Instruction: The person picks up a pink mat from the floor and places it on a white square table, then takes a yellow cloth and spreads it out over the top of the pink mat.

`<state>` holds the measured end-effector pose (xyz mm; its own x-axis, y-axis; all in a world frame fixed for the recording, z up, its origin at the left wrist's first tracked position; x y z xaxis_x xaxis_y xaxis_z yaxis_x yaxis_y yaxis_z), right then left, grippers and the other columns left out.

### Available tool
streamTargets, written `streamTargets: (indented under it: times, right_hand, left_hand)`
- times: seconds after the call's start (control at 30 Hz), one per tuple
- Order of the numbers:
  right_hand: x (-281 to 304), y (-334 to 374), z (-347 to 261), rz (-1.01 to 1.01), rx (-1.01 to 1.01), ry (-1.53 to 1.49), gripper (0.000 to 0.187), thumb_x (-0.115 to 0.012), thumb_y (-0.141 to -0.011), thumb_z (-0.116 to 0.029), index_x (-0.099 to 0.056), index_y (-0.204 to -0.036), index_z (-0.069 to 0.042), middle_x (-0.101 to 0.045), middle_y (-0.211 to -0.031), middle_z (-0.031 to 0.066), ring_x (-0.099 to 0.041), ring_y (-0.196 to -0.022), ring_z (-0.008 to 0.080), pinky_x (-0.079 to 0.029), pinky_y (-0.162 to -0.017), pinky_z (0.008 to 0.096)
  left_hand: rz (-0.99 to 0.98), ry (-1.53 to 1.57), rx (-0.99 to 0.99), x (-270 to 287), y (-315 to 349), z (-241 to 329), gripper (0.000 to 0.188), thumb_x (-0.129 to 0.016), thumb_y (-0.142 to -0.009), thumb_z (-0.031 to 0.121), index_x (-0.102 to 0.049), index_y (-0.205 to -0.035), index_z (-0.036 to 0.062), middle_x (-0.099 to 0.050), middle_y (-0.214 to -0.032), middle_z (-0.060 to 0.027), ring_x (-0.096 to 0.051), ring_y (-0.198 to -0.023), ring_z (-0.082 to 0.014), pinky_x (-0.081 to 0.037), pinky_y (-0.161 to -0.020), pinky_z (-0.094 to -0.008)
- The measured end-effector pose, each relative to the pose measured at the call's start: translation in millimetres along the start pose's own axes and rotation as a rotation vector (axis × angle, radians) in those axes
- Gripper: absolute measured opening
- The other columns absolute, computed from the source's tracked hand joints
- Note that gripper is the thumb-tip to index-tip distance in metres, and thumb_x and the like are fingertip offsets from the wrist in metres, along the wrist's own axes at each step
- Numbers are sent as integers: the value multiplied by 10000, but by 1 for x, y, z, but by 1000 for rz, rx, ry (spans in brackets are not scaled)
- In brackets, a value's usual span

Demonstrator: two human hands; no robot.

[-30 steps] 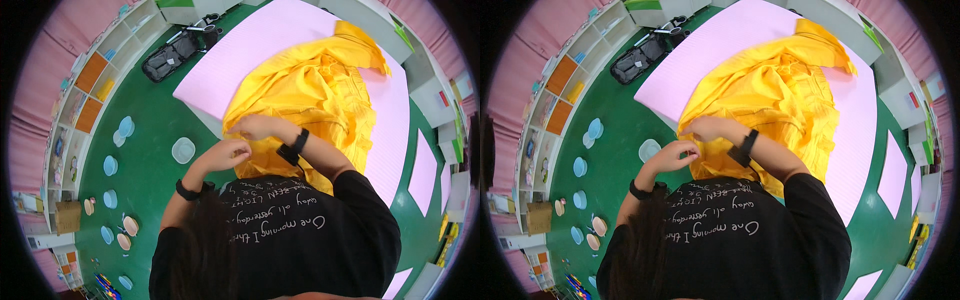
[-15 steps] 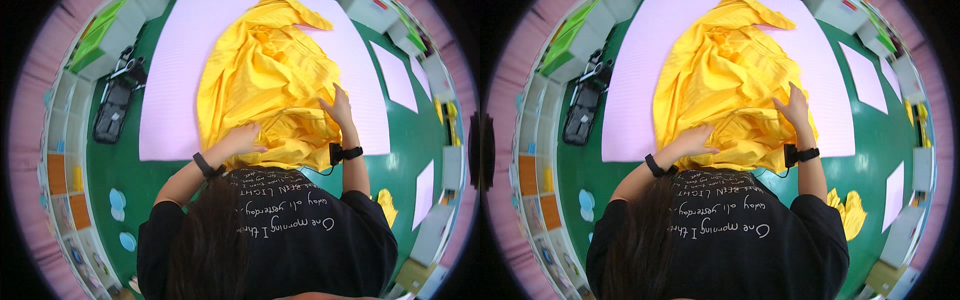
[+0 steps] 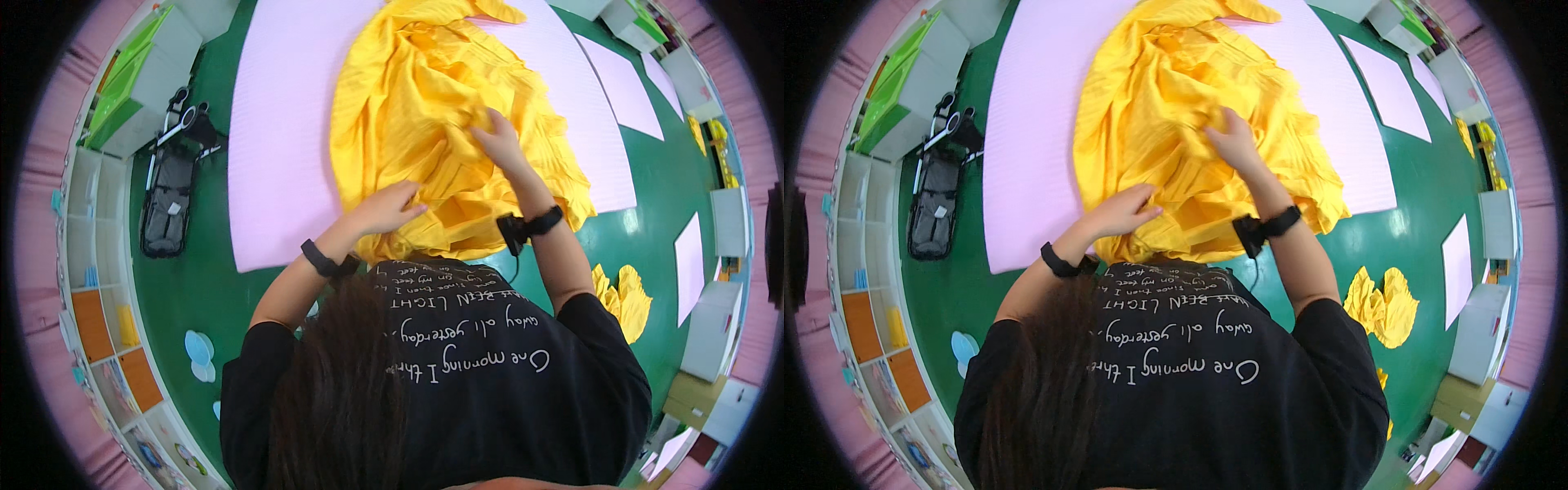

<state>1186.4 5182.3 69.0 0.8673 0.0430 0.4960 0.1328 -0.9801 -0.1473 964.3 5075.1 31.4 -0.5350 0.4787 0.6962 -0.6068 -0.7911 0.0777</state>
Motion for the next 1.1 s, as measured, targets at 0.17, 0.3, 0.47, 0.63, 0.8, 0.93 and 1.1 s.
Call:
streamTargets:
  times: [0.17, 0.3, 0.47, 0.63, 0.8, 0.93, 1.1]
  right_hand:
    - [-173, 38, -139, -563, 341, -2, 493, -611, -789, -178, -478, -1225, 11, -622, -972, 223, -617, -876, 322, -487, -767, 382]
    - [-270, 101, -186, -896, 689, -17, 229, -552, -741, -119, -489, -912, 19, -607, -768, 225, -602, -732, 406, -473, -696, 479]
    - [-306, 139, -184, -1202, 810, -72, 506, -620, -745, -157, -455, -1185, 29, -565, -1087, 239, -571, -987, 372, -440, -885, 434]
    - [-290, 130, -182, -1197, 988, -140, 634, -619, -786, -134, -354, -1351, -18, -472, -1253, 189, -551, -1043, 322, -435, -931, 381]
    - [-229, 87, -171, -1043, 625, -29, 509, -601, -845, -99, -410, -1315, -52, -492, -1243, 147, -565, -1046, 240, -450, -904, 335]
    - [-184, 75, -138, -848, 502, 19, 435, -613, -847, -126, -481, -1255, -59, -559, -1168, 121, -579, -1015, 220, -458, -861, 327]
    - [-152, 93, -67, -939, 193, 150, 450, -662, -827, -178, -496, -1231, -69, -601, -1103, 82, -594, -949, 175, -462, -800, 307]
  left_hand:
    - [702, 1145, 269, 32, 92, -78, 482, -413, -974, 367, -402, -1308, 19, -542, -1202, -75, -539, -1065, -179, -427, -915, -338]
    - [988, 1271, 250, 63, 191, -88, 457, -526, -930, 333, -456, -1260, 25, -561, -1145, -65, -544, -1032, -154, -431, -880, -292]
    - [913, 1026, 495, 54, 271, -98, 368, -542, -918, 243, -515, -1186, -9, -597, -1084, -49, -564, -960, -134, -440, -832, -263]
    - [986, 1095, 425, 36, 283, -151, 285, -476, -946, 165, -532, -1164, -9, -606, -1068, -58, -572, -931, -128, -445, -829, -263]
    - [1373, 1468, 381, 62, 308, -217, 241, -395, -961, 133, -511, -1134, 11, -604, -1102, -135, -599, -981, -252, -487, -869, -397]
    - [1446, 1480, 367, 86, 362, -254, 269, -392, -965, 176, -517, -1141, 15, -603, -1107, -153, -612, -962, -286, -492, -867, -427]
    - [1209, 1693, 492, 15, 379, -269, 394, -539, -916, 280, -512, -1200, 8, -591, -1160, -138, -604, -1005, -252, -483, -886, -390]
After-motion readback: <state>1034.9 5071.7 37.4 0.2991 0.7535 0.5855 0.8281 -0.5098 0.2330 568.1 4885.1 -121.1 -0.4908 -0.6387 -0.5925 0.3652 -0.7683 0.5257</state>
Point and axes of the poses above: each hand's wrist, its own y-axis away from the middle knuckle, its own x-axis out of the back of the hand, z = x × y, the point moved 3 cm from there along -y, towards the middle knuckle
